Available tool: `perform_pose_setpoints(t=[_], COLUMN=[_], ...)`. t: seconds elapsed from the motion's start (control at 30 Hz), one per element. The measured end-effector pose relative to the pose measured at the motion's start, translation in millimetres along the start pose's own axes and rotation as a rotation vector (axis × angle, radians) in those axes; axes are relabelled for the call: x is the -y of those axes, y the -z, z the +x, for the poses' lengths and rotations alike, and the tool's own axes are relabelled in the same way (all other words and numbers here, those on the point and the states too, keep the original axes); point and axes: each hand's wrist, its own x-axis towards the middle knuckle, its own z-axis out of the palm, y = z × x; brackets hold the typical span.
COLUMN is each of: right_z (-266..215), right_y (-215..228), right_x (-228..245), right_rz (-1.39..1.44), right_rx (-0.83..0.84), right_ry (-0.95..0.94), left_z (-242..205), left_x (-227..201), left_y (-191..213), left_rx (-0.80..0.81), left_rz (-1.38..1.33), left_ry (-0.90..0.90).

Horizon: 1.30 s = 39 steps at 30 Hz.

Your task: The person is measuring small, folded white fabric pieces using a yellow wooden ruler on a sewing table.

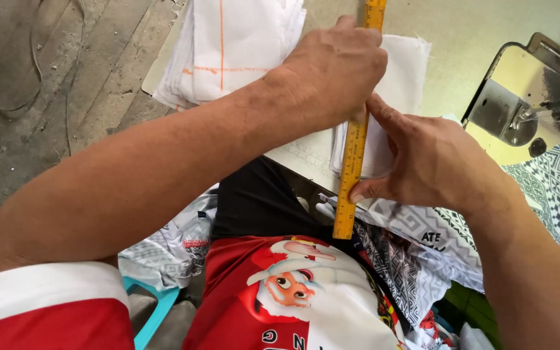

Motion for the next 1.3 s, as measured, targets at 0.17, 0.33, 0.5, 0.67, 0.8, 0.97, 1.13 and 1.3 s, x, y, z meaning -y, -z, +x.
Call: perform_pose_setpoints(t=[0.17, 0.33, 0.5, 0.67, 0.8, 0.97, 1.13, 1.3], right_z=[-2, -20, -30, -25, -8, 13, 4, -26], right_y=[2, 11, 7, -8, -17, -17, -9, 5], right_x=[3, -9, -18, -32, -32, -31, -24, -4], right_rz=[0.042, 0.05, 0.35, 0.132, 0.053, -0.028, 0.125, 0.552], right_rx=[-0.016, 0.03, -0.362, -0.529, -0.604, -0.587, -0.575, -0.477], right_ry=[-0.043, -0.118, 0.255, 0.27, 0.213, 0.193, 0.222, -0.186], left_z=[-15, -16, -20, -19, -19, -26, -21, -19], left_x=[-21, -28, -31, -27, -26, -27, -24, -23], left_y=[20, 33, 33, 31, 30, 28, 25, 21], left_rx=[0.131, 0.249, 0.229, 0.231, 0.214, 0.177, 0.189, 0.178], left_rz=[-0.024, -0.084, -0.128, -0.095, -0.115, -0.076, -0.07, -0.045], left_ry=[0.071, 0.109, 0.114, 0.105, 0.11, 0.123, 0.103, 0.084])
